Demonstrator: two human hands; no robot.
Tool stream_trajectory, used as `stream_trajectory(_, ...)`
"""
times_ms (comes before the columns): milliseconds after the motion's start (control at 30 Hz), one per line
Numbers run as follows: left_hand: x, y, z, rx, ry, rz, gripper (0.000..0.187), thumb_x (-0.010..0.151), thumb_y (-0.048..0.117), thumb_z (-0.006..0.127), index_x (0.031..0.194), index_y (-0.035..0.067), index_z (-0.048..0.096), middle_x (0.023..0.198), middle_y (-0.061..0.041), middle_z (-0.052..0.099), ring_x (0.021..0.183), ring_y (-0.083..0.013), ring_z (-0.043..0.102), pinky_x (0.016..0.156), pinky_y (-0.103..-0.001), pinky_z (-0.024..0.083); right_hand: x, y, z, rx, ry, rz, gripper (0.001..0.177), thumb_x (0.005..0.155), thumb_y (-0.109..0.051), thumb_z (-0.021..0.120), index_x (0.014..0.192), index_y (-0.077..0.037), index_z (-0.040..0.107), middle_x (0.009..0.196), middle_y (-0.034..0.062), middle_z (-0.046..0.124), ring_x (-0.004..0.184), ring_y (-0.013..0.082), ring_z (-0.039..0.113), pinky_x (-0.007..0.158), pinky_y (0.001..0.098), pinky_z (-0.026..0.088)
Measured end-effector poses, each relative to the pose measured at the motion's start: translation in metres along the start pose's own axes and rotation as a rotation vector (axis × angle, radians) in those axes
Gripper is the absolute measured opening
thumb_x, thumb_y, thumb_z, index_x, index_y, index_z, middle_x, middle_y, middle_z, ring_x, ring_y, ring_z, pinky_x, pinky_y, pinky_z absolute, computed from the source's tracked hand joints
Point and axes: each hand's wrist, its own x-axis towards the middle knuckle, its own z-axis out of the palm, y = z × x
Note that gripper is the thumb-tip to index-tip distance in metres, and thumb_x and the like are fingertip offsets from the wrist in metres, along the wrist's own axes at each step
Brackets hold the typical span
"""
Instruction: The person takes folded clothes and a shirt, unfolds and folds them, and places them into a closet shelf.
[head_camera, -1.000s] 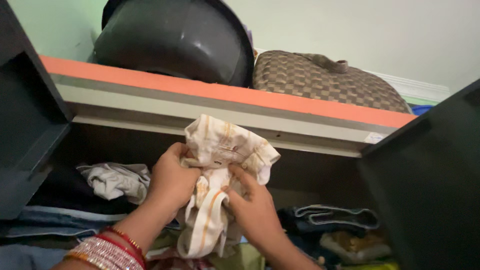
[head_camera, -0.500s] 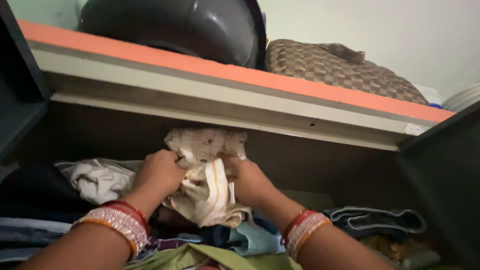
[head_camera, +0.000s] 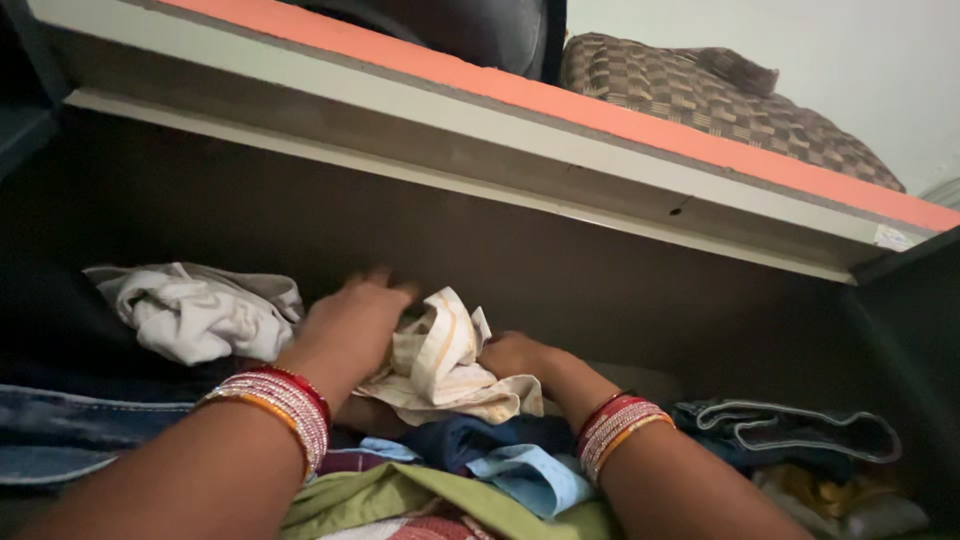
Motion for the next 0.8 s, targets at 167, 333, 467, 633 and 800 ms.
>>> stream_trajectory(167,-0.003,-0.001,0.005,-0.108,-0.393,-0.154,0.039,0.09,0.014,0.063,0.128,0.018,0.071,0.135,-0.015,0.064,0.123,-0.0346,0.062,0.102,-0.047,0.051,0.011,0.005,0.0,0.58,0.143,0.469,0.045,0.09,-0.038,0.062,0.123,-0.008,0.07,0.12,0.021,0.071,0.115,0.0383,0.066,0.099,0.0437,0.051)
stream_trajectory(333,-0.016,-0.007,0.037,-0.03,-0.604,-0.144,0.039,0.089,0.016,0.064,0.127,0.018,0.072,0.134,-0.014,0.065,0.123,-0.0338,0.063,0.102,-0.046,0.052,0.04,0.011,0.055,0.533,-0.112,0.367,0.043,0.092,-0.035,0.062,0.118,-0.005,0.077,0.121,0.0201,0.072,0.114,0.0346,0.069,0.099,0.0409,0.053)
stream_trajectory(467,0.016,-0.03,0.071,0.019,-0.69,-0.105,0.039,0.088,0.017,0.065,0.127,0.017,0.072,0.134,-0.014,0.065,0.122,-0.0331,0.064,0.102,-0.045,0.053,0.025,-0.001,0.075,0.6,-0.164,0.317,0.041,0.09,-0.033,0.065,0.119,-0.005,0.075,0.122,0.0186,0.072,0.113,0.0315,0.069,0.098,0.039,0.053)
stream_trajectory(633,0.045,-0.051,0.109,0.095,-0.745,-0.047,0.04,0.087,0.018,0.066,0.126,0.016,0.073,0.133,-0.014,0.066,0.122,-0.0323,0.065,0.102,-0.044,0.053,-0.003,-0.02,0.057,0.68,-0.135,0.278,0.041,0.089,-0.031,0.07,0.12,-0.006,0.073,0.123,0.0166,0.073,0.112,0.0277,0.07,0.097,0.0367,0.053)
stream_trajectory(800,0.03,-0.04,0.108,0.088,-0.777,-0.057,0.04,0.086,0.02,0.067,0.126,0.016,0.074,0.132,-0.014,0.067,0.122,-0.0315,0.066,0.102,-0.043,0.054,-0.046,-0.047,0.015,0.857,0.065,0.211,0.042,0.087,-0.029,0.074,0.122,-0.006,0.07,0.123,0.0147,0.073,0.111,0.0239,0.071,0.095,0.0344,0.054)
